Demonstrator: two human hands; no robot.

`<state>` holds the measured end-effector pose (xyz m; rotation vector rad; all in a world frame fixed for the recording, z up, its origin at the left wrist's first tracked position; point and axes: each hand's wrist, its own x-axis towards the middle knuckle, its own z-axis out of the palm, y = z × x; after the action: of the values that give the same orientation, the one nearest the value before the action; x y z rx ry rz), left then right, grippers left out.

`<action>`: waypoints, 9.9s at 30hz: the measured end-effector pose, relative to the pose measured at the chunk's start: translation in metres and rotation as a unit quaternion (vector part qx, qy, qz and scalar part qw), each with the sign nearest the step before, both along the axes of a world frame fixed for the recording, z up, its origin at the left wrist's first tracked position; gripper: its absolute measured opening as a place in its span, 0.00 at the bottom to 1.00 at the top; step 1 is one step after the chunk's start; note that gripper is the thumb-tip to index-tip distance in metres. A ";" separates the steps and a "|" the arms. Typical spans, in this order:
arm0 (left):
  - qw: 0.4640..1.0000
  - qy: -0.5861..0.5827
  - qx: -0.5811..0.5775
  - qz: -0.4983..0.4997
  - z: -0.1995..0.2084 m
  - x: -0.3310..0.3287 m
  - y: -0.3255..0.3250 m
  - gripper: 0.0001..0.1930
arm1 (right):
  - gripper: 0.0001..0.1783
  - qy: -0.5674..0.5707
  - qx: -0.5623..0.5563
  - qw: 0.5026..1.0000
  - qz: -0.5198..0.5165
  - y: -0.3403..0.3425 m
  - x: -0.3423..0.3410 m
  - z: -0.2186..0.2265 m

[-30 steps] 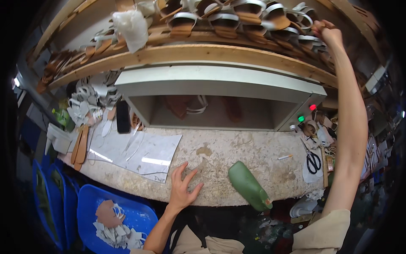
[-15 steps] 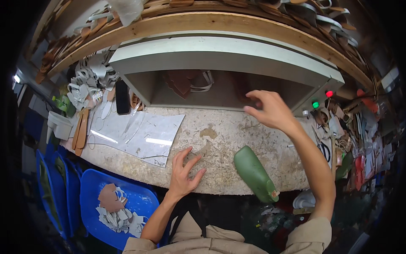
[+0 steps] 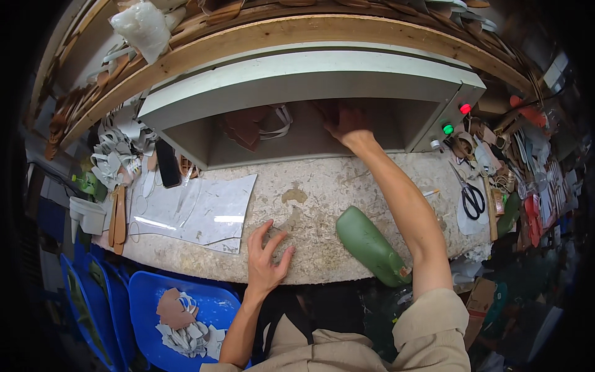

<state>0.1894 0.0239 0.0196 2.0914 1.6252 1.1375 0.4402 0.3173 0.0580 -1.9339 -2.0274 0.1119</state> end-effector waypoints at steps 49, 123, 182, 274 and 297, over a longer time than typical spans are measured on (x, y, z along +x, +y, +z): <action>0.944 -0.282 -0.172 -0.020 0.053 -0.060 0.257 0.12 | 0.31 0.717 -0.233 0.655 -0.054 -0.442 0.044 0.017; 0.749 -0.441 -0.460 -0.180 -0.070 0.037 -0.156 0.18 | 0.14 0.181 -0.105 0.951 0.226 -0.293 -0.054 0.121; 0.773 -0.317 -0.524 -0.162 -0.053 0.050 -0.140 0.23 | 0.10 0.657 -0.430 0.617 -0.043 -0.425 0.049 -0.111; 0.619 -0.363 -0.653 -0.243 -0.129 0.052 -0.216 0.11 | 0.19 0.238 -0.357 0.889 0.159 -0.465 0.074 -0.026; 0.788 -0.309 -0.455 -0.276 -0.033 0.079 -0.207 0.38 | 0.19 0.238 -0.332 0.902 0.137 -0.477 0.074 -0.012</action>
<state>0.2681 -0.1833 -0.0135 1.2022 0.8448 0.5335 0.5139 -0.1599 0.0464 -1.6723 -2.0305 1.3597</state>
